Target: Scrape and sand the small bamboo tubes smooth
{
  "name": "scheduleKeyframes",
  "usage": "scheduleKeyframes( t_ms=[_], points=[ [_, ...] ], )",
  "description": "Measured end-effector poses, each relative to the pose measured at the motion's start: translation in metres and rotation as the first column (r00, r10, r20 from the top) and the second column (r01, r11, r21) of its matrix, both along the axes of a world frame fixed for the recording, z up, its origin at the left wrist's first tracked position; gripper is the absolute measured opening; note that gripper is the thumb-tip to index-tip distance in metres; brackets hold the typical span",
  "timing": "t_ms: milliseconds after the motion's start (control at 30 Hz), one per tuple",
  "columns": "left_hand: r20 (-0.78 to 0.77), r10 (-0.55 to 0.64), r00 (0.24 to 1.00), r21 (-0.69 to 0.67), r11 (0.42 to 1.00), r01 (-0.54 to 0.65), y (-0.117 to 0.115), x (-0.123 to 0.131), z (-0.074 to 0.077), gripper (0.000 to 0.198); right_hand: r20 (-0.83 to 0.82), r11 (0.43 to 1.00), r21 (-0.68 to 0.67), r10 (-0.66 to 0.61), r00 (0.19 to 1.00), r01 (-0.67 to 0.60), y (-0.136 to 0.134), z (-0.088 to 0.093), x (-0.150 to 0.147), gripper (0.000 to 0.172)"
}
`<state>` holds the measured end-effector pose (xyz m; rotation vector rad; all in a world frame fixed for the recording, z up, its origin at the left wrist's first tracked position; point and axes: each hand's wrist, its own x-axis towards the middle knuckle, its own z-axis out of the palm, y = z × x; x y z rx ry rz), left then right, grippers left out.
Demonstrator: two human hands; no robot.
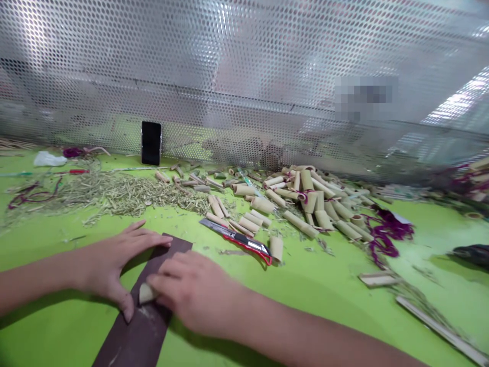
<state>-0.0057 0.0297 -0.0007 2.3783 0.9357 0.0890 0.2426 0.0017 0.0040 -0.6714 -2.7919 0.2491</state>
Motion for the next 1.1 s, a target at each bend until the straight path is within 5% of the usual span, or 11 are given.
scheduleKeyframes(
  t_ms=[100, 233, 333, 467, 600, 733, 867, 1000, 1100],
  points=[
    [-0.016, 0.012, 1.0, -0.009, 1.0, -0.012, 0.0, -0.001, -0.001, 0.119, -0.031, 0.995, 0.014, -0.097, 0.995, 0.098, 0.003, -0.002, 0.001, 0.016],
    [-0.025, 0.015, 1.0, -0.015, 1.0, -0.015, 0.0, -0.002, -0.001, 0.118, -0.041, 0.998, 0.034, 0.063, 0.997, -0.062, 0.005, -0.002, 0.002, 0.014],
    [-0.022, 0.02, 1.0, -0.016, 1.0, -0.02, 0.0, -0.001, 0.0, 0.118, -0.008, 0.977, 0.074, -0.199, 0.98, 0.199, 0.005, 0.001, 0.001, 0.015],
    [-0.02, 0.012, 1.0, -0.029, 1.0, -0.012, 0.0, -0.001, 0.001, 0.119, 0.021, 0.998, 0.027, 0.051, 0.999, -0.051, 0.002, 0.004, 0.001, 0.015],
    [-0.015, 0.016, 1.0, -0.021, 1.0, -0.016, -0.001, -0.001, 0.002, 0.119, 0.053, 0.989, 0.072, -0.132, 0.99, 0.128, 0.001, 0.008, 0.001, 0.014],
    [-0.024, 0.012, 1.0, -0.022, 1.0, -0.012, 0.0, -0.001, 0.002, 0.118, 0.081, 0.997, 0.054, 0.056, 0.995, -0.061, 0.001, 0.008, 0.001, 0.017],
    [-0.022, 0.017, 1.0, -0.018, 1.0, -0.017, 0.0, -0.001, 0.002, 0.12, 0.072, 0.967, 0.18, -0.198, 0.978, 0.182, 0.0, 0.001, 0.002, 0.017],
    [-0.014, 0.007, 1.0, -0.014, 1.0, -0.007, 0.0, -0.001, 0.001, 0.12, 0.023, 0.992, 0.125, 0.032, 0.999, -0.035, -0.004, -0.004, 0.002, 0.014],
    [0.006, -0.004, 1.0, 0.008, 1.0, 0.004, 0.0, -0.002, -0.001, 0.118, 0.055, 0.974, 0.182, -0.147, 0.988, 0.135, 0.0, -0.003, 0.002, 0.016]
  ],
)
